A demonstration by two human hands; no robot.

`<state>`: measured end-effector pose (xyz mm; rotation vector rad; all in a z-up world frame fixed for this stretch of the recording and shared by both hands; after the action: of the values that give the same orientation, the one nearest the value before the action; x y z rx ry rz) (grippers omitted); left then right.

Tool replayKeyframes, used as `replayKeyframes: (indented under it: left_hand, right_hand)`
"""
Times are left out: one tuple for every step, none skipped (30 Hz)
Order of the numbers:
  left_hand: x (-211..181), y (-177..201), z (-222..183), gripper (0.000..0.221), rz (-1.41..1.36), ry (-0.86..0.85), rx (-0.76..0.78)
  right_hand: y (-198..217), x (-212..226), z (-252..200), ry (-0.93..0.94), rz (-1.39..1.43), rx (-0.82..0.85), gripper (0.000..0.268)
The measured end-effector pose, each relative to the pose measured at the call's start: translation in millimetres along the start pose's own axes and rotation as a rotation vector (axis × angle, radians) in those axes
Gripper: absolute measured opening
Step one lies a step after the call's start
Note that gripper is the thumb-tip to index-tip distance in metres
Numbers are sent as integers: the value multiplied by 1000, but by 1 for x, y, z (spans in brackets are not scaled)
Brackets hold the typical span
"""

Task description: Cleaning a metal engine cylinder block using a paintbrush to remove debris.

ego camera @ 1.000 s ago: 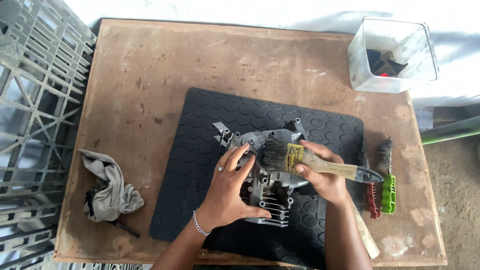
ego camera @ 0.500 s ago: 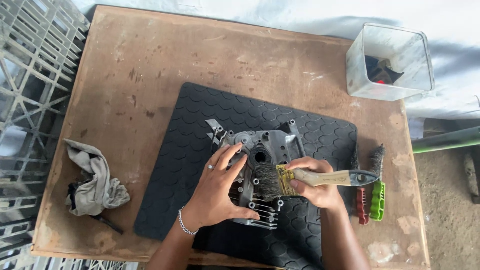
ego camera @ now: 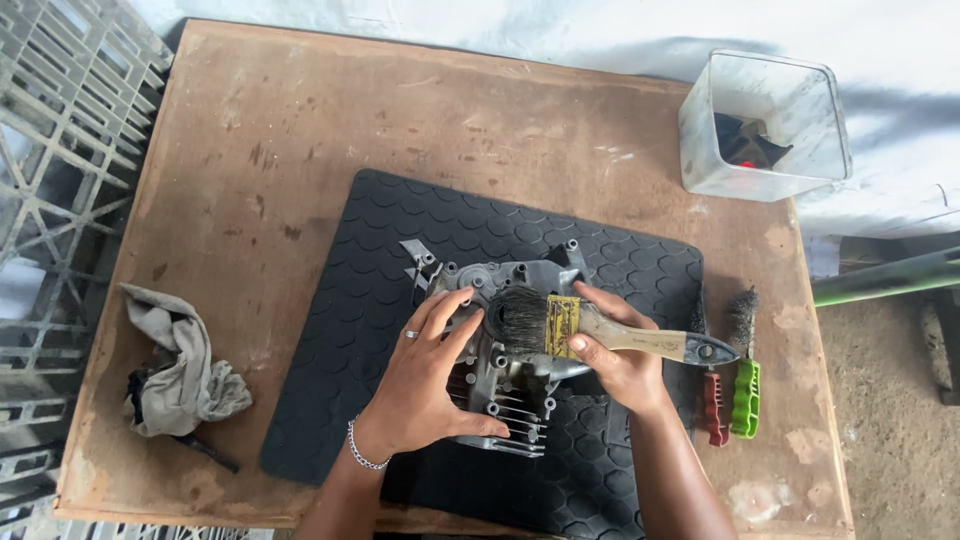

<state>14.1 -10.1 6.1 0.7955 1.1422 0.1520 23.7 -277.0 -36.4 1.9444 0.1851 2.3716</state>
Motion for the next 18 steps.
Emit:
replayKeyframes:
  left_hand:
    - [0,-1,0,116,-1,-5,0]
    - [1,-2,0,118,10,0,19]
    - [3,-2,0,120,24,8,36]
    - [3,-2,1,120,26,5,34]
    - [3,-2,0,119,35,1,35]
    - [3,-2,0,119,43,-2,36]
    - [3,-2,0,119,47,-4,40]
    - [3,-1,0,117,51,-27,20]
    - [2,-2,0,115,51,-50,0]
    - [2,-3,0,115,53,-52,3]
    - [2,-3,0,115,50,-53,0]
    - [2,-2,0,115,47,-54,-3]
    - [3,-3,0,115,48,-55,-3]
    - [3,-3,0,115,43,-56,-1]
    - [3,-4,-1,116,40,-55,-2]
    - [2,-2,-1,116,42,-55,-4]
    - [1,-1,-1,114,40,-60,-7]
    - [-1,0,-1,112,37,-66,-10]
  right_hand:
    - [2,-4,-1,3,-3,-3,60]
    - [4,-6,-2,63,-15,-32,57]
    - [5,-9,-2,125,-25,-57,55]
    - [5,-8,0,130,-25,-58,55]
    - [5,-8,-1,111,0,-48,54]
    - [5,-8,-1,92,24,-37,54]
    - [4,-6,0,94,28,-42,54]
    - [2,-4,1,96,-3,-18,51]
    - [1,-2,1,97,-36,7,48]
    - [4,-2,-1,97,-35,3,48]
    - [4,-2,-1,93,-7,39,40]
    - [5,-3,-2,89,20,75,34]
    - [5,0,-1,90,21,74,34]
    - [5,4,0,139,35,143,32]
    - [3,9,2,188,51,214,30]
    - [4,7,2,191,52,215,30]
    - [6,7,3,212,38,228,23]
    - [7,6,3,234,23,240,15]
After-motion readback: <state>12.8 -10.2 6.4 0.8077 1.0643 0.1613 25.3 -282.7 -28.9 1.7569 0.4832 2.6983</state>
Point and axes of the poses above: each hand's wrist, its own z-axis towards the middle knuckle, its own y-axis out of the back of the hand, x = y × z, the point moved 2 cm from there along z, towards the middle knuckle, and after that the axes turned 3 degrees about -z, right-handed, at the moved point
